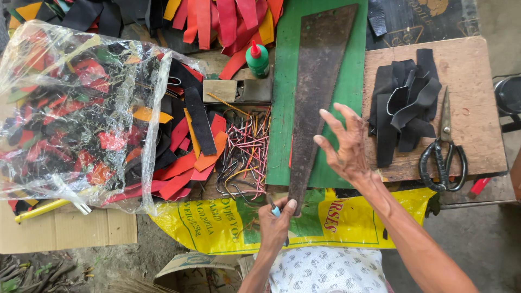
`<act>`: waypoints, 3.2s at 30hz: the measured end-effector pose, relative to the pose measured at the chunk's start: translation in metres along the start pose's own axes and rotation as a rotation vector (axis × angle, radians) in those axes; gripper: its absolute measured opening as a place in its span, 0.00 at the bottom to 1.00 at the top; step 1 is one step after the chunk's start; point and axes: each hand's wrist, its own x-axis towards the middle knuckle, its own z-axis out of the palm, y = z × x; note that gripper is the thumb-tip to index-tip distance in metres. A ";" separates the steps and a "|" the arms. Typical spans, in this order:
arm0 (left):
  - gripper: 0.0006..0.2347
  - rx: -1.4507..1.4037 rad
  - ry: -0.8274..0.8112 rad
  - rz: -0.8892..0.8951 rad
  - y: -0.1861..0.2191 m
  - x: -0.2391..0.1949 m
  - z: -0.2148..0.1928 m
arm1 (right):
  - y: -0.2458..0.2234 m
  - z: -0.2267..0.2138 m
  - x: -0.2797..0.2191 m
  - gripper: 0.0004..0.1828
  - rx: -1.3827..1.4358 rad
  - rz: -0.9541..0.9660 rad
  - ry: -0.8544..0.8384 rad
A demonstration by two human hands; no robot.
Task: The person cuts strips of colored rubber material using a utility knife and a metal template on a green work surface. They repeatedly position red and black rubber pieces, score them along the template edge, and trim the cut pieces with scissors. The cut pieces are placed into a plastic bag.
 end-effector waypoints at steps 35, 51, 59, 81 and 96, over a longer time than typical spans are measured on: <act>0.14 0.024 0.022 -0.218 0.016 0.028 -0.009 | 0.012 0.026 0.027 0.31 -0.242 -0.037 -0.157; 0.14 0.028 0.084 -0.213 0.011 0.025 -0.002 | -0.048 0.026 0.005 0.57 -0.174 0.062 -0.245; 0.13 -0.101 0.074 -0.170 0.011 0.022 0.005 | -0.046 0.022 0.004 0.58 -0.160 0.069 -0.262; 0.11 -0.093 0.051 -0.175 0.004 0.029 0.001 | -0.011 0.016 0.015 0.39 -0.180 -0.067 -0.181; 0.14 0.057 0.076 -0.237 0.013 0.030 0.000 | -0.009 0.020 0.014 0.39 -0.201 -0.050 -0.219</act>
